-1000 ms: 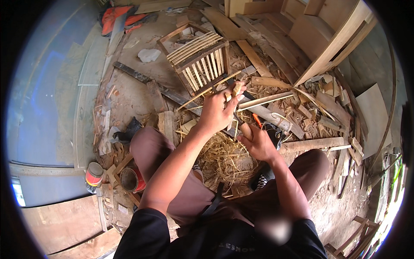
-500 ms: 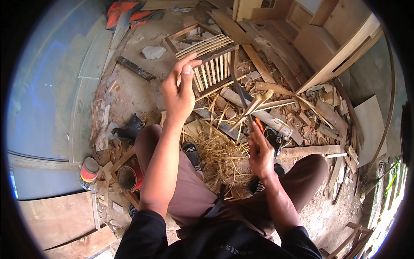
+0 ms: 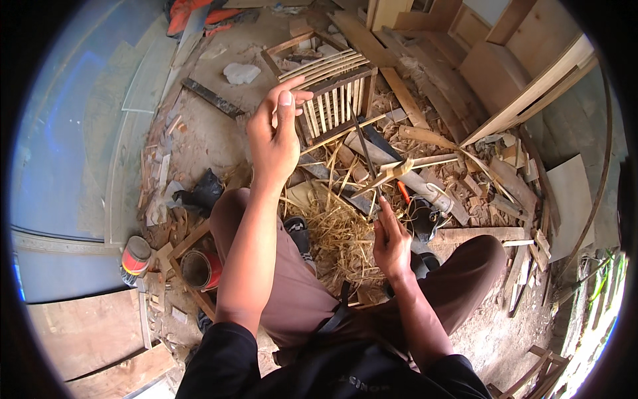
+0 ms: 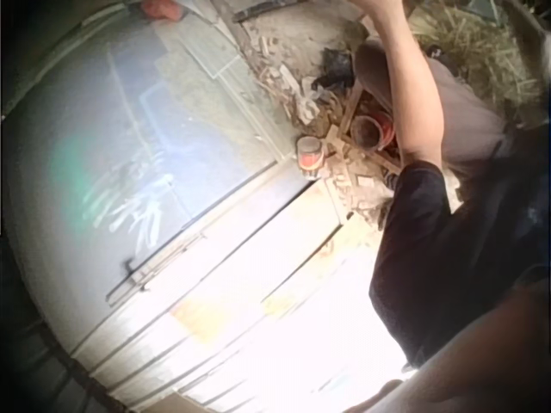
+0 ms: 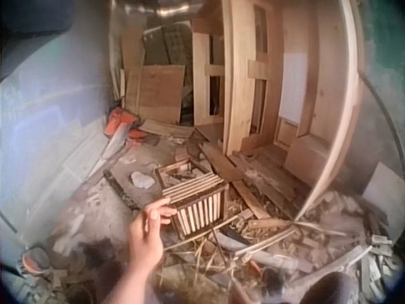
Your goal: The person sits on the floor and uses a knife to shave thin strips from a bamboo stick. They repeatedly scrape the bamboo to produce fine shavings, occasionally pausing to inspect the stick.
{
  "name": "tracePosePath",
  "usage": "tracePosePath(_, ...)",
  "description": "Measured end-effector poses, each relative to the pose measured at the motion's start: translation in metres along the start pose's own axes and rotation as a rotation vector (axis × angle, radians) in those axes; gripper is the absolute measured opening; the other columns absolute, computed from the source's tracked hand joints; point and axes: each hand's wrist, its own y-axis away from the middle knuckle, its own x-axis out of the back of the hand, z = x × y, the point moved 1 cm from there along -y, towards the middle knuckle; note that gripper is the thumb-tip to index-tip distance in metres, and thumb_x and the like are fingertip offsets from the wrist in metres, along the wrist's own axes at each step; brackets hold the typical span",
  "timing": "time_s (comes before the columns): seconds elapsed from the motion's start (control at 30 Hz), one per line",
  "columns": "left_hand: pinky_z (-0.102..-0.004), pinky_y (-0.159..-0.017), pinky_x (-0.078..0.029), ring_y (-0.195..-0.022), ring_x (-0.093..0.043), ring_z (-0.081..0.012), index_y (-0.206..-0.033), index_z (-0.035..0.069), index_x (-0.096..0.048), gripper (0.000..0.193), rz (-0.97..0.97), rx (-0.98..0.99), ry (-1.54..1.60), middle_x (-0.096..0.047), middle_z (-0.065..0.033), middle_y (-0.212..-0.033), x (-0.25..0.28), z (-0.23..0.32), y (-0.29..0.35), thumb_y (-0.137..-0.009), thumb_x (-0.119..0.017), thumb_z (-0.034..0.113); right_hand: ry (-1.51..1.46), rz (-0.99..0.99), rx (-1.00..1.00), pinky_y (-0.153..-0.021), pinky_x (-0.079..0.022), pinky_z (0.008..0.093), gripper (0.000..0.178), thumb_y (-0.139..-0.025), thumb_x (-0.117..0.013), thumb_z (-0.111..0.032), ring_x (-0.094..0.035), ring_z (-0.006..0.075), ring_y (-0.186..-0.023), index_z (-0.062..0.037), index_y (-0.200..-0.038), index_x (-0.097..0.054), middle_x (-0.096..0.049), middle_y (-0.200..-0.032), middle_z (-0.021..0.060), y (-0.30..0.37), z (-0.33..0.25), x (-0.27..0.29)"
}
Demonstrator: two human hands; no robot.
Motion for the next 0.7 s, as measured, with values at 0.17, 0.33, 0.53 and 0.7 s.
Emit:
tracePosePath(0.17, -0.0347, -0.087, -0.057, -0.105, -0.069, -0.0212, -0.129, -0.002, -0.064, 0.051, 0.001, -0.006, 0.011, -0.072, -0.0156, -0.109, -0.002, 0.006, 0.002, -0.113, -0.036, 0.037, -0.009, 0.109, 0.054, -0.076, -0.057, 0.039, 0.054, -0.093, -0.062, 0.007, -0.071, 0.0347, -0.083, -0.0028, -0.146, -0.053, -0.07, -0.095, 0.0199, -0.013, -0.029, 0.029)
tracePosePath(0.33, -0.0343, -0.087, -0.056, -0.104, -0.068, -0.0203, -0.129, -0.002, -0.064, 0.052, 0.011, 0.007, 0.01, -0.072, -0.0153, -0.109, 0.001, 0.006, 0.0, -0.113, -0.035, 0.038, -0.019, 0.106, 0.006, -0.075, -0.057, 0.0408, 0.055, -0.094, -0.06, 0.005, -0.071, 0.0351, -0.083, -0.0044, -0.147, -0.051, -0.07, -0.095, 0.0207, -0.008, -0.042, 0.03)
tracePosePath(0.53, -0.0335, -0.087, -0.056, -0.103, -0.067, -0.0191, -0.129, -0.002, -0.063, 0.052, 0.017, 0.067, 0.054, -0.073, -0.0144, -0.108, -0.007, -0.002, -0.006, -0.113, -0.036, 0.039, -0.005, -0.008, -0.085, -0.071, -0.055, 0.0464, 0.055, -0.097, -0.06, 0.0, -0.071, 0.0422, -0.082, -0.0107, -0.15, -0.05, -0.069, -0.096, 0.0268, -0.001, -0.001, 0.001)
tracePosePath(0.7, -0.0334, -0.086, -0.056, -0.102, -0.067, -0.0194, -0.129, -0.004, -0.063, 0.056, 0.034, 0.106, 0.067, -0.073, -0.015, -0.108, -0.006, -0.004, -0.005, -0.113, -0.035, 0.041, 0.006, 0.01, -0.084, -0.072, -0.056, 0.0409, 0.053, -0.097, -0.06, 0.002, -0.073, 0.0377, -0.083, -0.008, -0.148, -0.051, -0.07, -0.099, 0.0257, -0.008, -0.018, 0.019)
